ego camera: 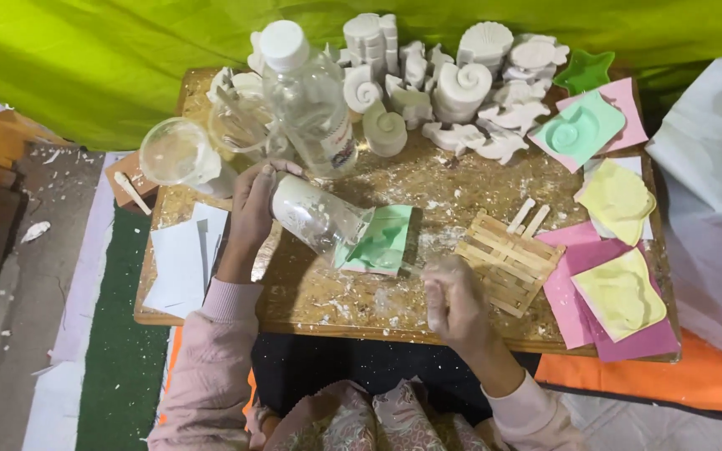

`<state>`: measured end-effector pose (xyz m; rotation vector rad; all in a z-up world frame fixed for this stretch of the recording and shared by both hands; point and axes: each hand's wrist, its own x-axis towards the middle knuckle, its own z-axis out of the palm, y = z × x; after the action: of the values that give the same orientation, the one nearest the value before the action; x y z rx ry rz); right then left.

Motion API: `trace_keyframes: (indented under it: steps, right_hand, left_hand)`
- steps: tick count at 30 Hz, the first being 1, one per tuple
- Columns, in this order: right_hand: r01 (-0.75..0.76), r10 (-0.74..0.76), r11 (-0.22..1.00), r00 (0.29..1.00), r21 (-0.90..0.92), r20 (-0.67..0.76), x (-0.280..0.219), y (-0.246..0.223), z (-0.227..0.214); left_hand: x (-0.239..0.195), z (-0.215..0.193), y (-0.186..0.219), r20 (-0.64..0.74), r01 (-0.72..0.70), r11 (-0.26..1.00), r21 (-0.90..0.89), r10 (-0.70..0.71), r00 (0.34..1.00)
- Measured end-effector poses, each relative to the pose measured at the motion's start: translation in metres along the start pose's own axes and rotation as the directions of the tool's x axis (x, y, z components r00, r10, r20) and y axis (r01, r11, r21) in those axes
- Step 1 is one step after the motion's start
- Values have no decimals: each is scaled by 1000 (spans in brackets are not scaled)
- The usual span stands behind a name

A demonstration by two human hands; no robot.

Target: Mixing a white liquid mixture and carefully pouring/spreading it into small silicone molds.

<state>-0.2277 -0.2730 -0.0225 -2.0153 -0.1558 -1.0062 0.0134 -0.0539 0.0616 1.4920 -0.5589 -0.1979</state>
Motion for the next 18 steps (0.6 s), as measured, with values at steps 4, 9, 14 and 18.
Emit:
trace_keyframes:
  steps: [4, 9, 14, 18]
  right_hand:
    - [112, -111, 994, 992, 13, -63, 36, -48, -13]
    - [176, -168, 983, 976, 52, -136, 35, -51, -37]
    - [52, -36, 996, 976, 69, -214, 33, -53, -21]
    - [-291, 373, 895, 904, 339, -210, 47, -65, 11]
  left_hand:
    - [8, 18, 13, 65, -27, 997, 66, 23, 998]
    - [14, 30, 15, 66, -16, 995, 102, 9, 998]
    - [14, 37, 17, 62, -80, 994, 69, 76, 995]
    - [9, 42, 28, 57, -187, 981, 57, 183, 981]
